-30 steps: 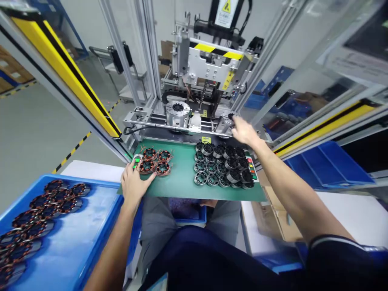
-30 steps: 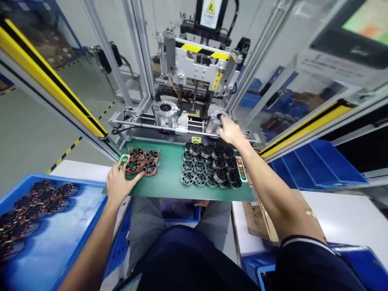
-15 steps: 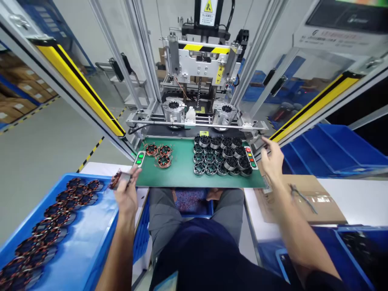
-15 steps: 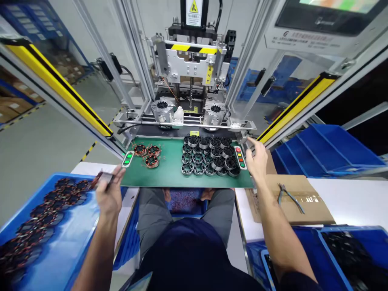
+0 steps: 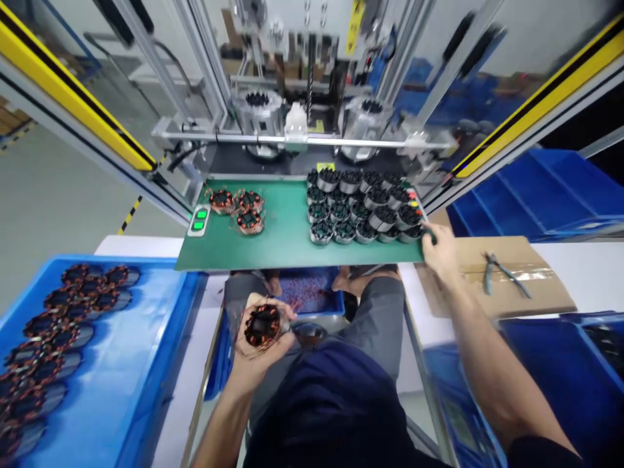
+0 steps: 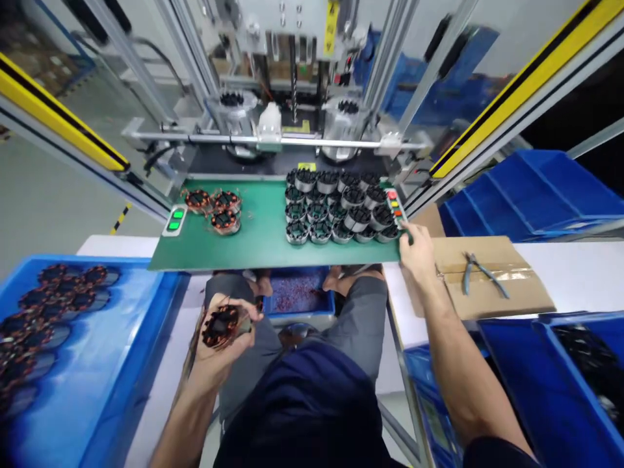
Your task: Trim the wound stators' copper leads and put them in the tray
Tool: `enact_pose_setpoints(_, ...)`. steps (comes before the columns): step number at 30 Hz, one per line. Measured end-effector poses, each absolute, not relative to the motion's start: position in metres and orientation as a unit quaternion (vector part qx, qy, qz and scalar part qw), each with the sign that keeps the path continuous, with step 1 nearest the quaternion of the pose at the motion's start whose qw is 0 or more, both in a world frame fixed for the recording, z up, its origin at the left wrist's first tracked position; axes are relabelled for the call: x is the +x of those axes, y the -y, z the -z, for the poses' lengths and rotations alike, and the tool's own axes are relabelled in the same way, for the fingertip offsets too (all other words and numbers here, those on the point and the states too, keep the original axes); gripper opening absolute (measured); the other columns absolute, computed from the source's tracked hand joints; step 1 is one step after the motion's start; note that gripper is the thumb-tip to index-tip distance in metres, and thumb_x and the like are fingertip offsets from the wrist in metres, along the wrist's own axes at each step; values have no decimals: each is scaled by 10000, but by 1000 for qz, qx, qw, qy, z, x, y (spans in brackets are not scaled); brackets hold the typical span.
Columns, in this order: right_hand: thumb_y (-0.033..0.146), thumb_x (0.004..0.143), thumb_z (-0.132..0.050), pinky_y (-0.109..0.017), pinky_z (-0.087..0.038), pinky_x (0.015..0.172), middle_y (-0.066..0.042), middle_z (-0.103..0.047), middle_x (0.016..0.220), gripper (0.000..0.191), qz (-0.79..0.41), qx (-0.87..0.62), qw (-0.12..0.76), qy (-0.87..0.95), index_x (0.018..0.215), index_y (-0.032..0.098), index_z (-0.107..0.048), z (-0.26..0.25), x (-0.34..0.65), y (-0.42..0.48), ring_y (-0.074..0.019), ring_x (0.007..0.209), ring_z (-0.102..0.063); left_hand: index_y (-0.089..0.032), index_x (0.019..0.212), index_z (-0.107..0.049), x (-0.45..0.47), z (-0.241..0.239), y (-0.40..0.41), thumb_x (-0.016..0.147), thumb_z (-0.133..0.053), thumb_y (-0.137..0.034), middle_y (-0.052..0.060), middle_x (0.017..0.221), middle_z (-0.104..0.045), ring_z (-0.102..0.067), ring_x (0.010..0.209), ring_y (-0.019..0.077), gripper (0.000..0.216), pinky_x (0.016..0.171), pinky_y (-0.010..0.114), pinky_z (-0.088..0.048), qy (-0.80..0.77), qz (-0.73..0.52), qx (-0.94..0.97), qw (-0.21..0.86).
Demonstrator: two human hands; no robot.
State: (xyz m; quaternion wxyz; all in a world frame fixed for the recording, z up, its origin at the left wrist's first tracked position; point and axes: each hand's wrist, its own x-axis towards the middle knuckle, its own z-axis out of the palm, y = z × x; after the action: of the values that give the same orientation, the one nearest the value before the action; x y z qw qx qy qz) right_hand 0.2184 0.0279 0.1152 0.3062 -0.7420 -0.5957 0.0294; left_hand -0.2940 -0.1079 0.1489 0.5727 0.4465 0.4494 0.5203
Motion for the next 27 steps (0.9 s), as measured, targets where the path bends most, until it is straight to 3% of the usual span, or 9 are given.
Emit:
enact_pose_setpoints(2, 434, 986, -505, -713, -518, 1279, -250, -766, 1415, 597, -1, -732, 297, 613, 1441, 200, -811, -122, 201, -15, -466, 1419, -676, -296, 1179, -615, -293, -148, 110, 798, -976, -291, 39, 1130, -767, -770, 1021, 217, 525, 1025, 451, -677, -457, -503, 498, 539)
enact_pose_setpoints(4, 438, 993, -635, -677, -527, 1282, -202, -764, 1476, 542, 83, -698, 387, 597, 1474, 262, -812, -137, 162, 10, -445, 1454, -676, -309, 1241, -580, -291, -144, 109, 780, -982, -244, 27, 1150, -764, -781, 1061, 208, 616, 1066, 450, -673, -447, -493, 534, 521)
enact_pose_setpoints(7, 362, 1084, -719, -609, -610, 1209, -66, -815, 1412, 355, -83, -605, 515, 601, 1402, 448, -852, -172, 79, 59, -347, 1360, -761, -324, 1350, -538, -285, -140, 104, 741, -980, -159, 14, 1171, -773, -792, 1017, 170, 770, 969, 364, -685, -398, -488, 561, 537)
enact_pose_setpoints(11, 236, 1072, -795, -488, -667, 1149, -41, -815, 1460, 413, -399, -441, 399, 698, 1438, 423, -849, -205, -7, 96, -288, 1330, -793, -325, 1372, -529, -272, -148, 98, 649, -1021, -83, -1, 1171, -786, -787, 946, 137, 908, 865, 277, -665, -354, -480, 570, 565)
enact_pose_setpoints(13, 209, 1063, -819, -376, -709, 956, -47, -866, 1293, 372, -463, -391, 388, 694, 1394, 370, -872, -209, -22, 96, -241, 1110, -845, -327, 1356, -542, -267, -154, 96, 635, -1053, -105, -3, 1174, -786, -783, 922, 134, 912, 829, 262, -660, -356, -463, 570, 578)
enact_pose_setpoints(17, 231, 1071, -834, -280, -611, 672, -17, -840, 987, 281, -486, -379, 354, 703, 1332, 323, -884, -213, -15, 91, -162, 771, -763, -339, 1492, -576, -268, -160, 93, 658, -1084, -200, 14, 1169, -802, -795, 952, 158, 986, 832, 278, -669, -364, -436, 573, 591)
enact_pose_setpoints(23, 275, 1123, -767, -250, -613, 781, -67, -800, 1094, 154, -457, -343, 250, 782, 1251, 276, -853, -212, 17, 109, -161, 935, -775, -276, 1185, -796, -284, -147, 91, 563, -1146, -283, 85, 1256, -825, -818, 1054, 257, 714, 895, 409, -693, -439, -444, 579, 524)
enact_pose_setpoints(25, 277, 1092, -802, -309, -666, 947, -105, -795, 1295, 81, -510, -333, 320, 726, 1167, 285, -831, -202, 8, 119, -207, 1110, -788, -279, 1190, -780, -280, -141, 93, 559, -1152, -296, 86, 1270, -830, -824, 1092, 265, 733, 925, 411, -688, -426, -427, 559, 568)
enact_pose_setpoints(27, 301, 1102, -763, -349, -698, 908, -107, -792, 1323, 24, -600, -306, 439, 595, 1125, 297, -763, -190, -15, 128, -220, 1082, -785, -282, 1179, -743, -267, -136, 96, 601, -1141, -408, 62, 1166, -820, -816, 1013, 231, 714, 861, 371, -670, -372, -430, 522, 636)
